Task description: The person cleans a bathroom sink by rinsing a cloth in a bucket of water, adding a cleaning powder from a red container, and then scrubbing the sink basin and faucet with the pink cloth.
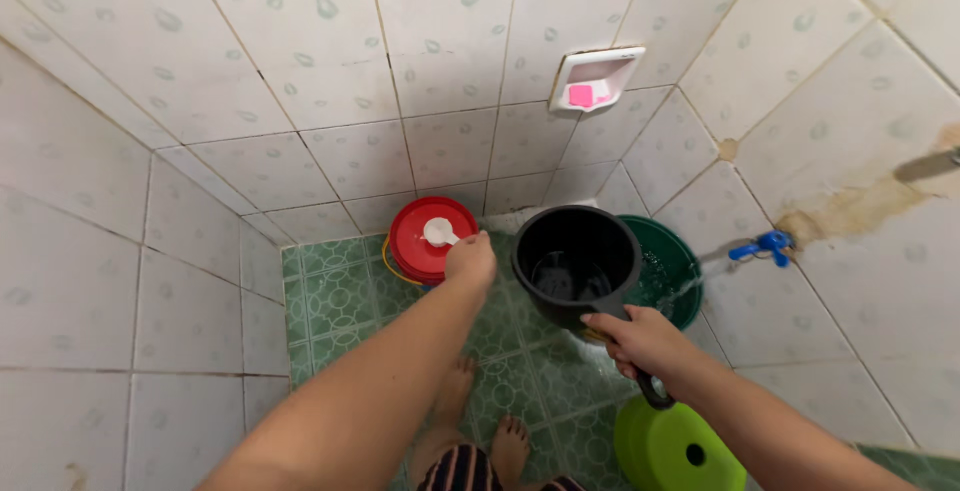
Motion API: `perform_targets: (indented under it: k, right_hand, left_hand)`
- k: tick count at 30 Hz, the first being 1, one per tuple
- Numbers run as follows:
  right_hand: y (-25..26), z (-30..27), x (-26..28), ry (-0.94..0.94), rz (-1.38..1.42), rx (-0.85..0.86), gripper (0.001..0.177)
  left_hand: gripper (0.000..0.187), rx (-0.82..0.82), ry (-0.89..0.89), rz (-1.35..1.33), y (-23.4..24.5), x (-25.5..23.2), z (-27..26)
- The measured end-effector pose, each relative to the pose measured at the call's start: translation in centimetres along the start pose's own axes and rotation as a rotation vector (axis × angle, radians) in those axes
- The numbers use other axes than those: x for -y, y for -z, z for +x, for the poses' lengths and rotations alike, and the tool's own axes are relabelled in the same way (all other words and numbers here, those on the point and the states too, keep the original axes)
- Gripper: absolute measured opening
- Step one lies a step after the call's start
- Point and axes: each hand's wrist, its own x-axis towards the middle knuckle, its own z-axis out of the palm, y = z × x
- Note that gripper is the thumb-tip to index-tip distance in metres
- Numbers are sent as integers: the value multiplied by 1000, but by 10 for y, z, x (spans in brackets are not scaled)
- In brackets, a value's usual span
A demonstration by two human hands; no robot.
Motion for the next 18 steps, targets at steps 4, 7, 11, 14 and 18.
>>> perform_targets:
  k: [4,7,11,14,18]
  right_hand:
    - [-13,62,7,9,96,32,26]
    - [-29,104,14,-48,110,-105,26]
    - [-50,152,13,5,189,-129,31]
    - [-60,192,15,5,186,-148,31]
    - [-72,243,5,9,200,-143,32]
  left_hand:
    - [46,0,-5,70,-23,38,95]
    - [43,-4,82,103,-36,67,151]
    - [40,12,188,126,-49,110,201]
    - [38,24,242,113,-59,136,241]
    - [35,35,305,61,-82,168,292]
